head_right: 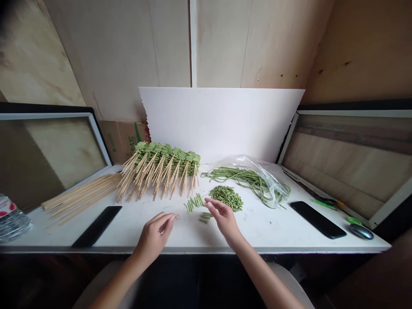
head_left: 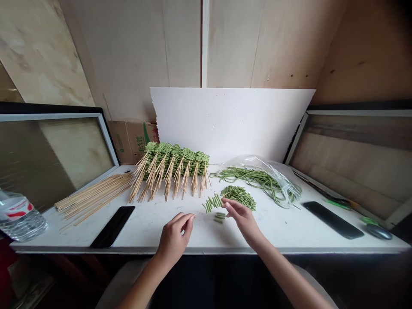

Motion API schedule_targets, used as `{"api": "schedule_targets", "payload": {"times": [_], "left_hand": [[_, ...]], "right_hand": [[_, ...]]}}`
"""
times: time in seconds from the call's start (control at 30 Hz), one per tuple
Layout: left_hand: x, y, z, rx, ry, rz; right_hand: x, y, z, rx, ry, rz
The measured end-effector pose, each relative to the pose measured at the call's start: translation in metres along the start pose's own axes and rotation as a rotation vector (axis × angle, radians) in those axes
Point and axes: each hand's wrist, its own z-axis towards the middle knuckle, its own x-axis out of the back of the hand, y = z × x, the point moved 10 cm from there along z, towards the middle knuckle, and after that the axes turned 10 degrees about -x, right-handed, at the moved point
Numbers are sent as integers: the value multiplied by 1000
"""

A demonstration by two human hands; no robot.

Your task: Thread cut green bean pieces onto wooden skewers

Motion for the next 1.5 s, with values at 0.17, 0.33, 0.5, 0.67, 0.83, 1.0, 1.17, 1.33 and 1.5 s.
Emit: {"api": "schedule_targets", "payload": {"times": [0.17,0.33,0.5,0.67,0.83,1.0,1.17,1.33,1.5], "left_hand": [[3,-11,0,42,25,11],[0,-12,-1,46,13,-4],[-2,-15,-2,62,6,-19],[-4,-14,-2,55,1,-31],[-5,-11,-2,46,-14,-45],[-6,-9,-3,21,-13,-47],[-6,-8,-3,14,-15,-44],[-8,-9,-3,13,-26,-30],[-8,-8,-3,20,-42,-26]], "right_hand": [[2,-7,-1,284,132,-613],[0,5,1,324,158,-695],[-2,1,0,316,128,-588],[13,-4,2,306,191,-413],[36,-1,13,113,207,-153],[27,6,15,-65,52,167],[22,10,13,-147,27,349],[18,7,12,-163,-8,423],[12,3,9,-159,-31,421]]}}
